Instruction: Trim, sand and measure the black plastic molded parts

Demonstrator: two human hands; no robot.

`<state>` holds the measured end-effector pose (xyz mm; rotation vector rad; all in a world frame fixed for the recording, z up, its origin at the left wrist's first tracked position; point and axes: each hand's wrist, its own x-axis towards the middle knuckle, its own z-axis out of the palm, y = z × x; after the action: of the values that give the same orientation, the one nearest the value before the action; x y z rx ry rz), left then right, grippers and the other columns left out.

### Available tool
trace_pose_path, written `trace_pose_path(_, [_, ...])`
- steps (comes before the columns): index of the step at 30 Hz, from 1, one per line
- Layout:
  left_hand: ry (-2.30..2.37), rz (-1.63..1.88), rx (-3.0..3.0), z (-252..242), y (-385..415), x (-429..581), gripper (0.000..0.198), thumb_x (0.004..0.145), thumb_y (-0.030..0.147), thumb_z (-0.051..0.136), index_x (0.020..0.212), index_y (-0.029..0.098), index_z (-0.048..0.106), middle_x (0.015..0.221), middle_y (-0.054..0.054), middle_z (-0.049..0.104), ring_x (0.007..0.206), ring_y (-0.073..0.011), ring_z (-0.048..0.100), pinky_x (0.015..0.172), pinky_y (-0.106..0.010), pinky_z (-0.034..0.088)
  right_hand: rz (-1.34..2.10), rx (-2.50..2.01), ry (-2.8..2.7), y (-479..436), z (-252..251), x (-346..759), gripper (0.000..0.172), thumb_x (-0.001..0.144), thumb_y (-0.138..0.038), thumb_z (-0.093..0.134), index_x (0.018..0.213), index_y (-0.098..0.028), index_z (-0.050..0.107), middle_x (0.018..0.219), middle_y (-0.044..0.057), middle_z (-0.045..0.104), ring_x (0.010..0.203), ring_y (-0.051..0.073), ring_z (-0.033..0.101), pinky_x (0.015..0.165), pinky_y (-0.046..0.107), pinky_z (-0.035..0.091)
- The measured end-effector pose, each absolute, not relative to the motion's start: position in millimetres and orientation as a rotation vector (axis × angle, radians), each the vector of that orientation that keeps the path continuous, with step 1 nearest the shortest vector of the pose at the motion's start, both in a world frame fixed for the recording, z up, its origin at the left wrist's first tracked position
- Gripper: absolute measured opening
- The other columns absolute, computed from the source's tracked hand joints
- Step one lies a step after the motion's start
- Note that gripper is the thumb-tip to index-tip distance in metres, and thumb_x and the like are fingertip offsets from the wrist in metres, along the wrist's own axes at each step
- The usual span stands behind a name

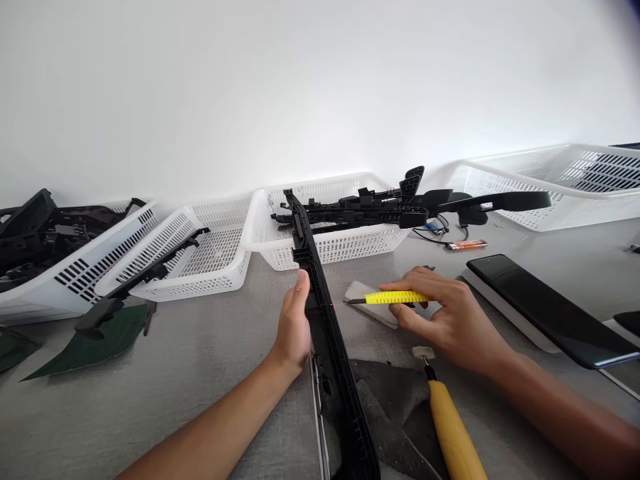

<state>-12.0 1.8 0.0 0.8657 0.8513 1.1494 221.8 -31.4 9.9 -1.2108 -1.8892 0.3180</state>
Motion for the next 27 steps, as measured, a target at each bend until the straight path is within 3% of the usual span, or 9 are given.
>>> trace_pose_path(27, [0.940,1.178,0.894,1.4,1.0,-9.4,0.063,0.082,0.083,0.071,0.069,0.021,0.066,0.052,0.003,0.055,0.045,-0.0122,0.045,0.047,-0.028,0.040,0.197,-1.182,-1.915,-32.8,13.3,222.6,0.019,0.089,-0.018,0.066,0.098,-0.021,0.083,0.078,0.002,0.076,0.075,0.020,0.061,0.066,0.033,0.051])
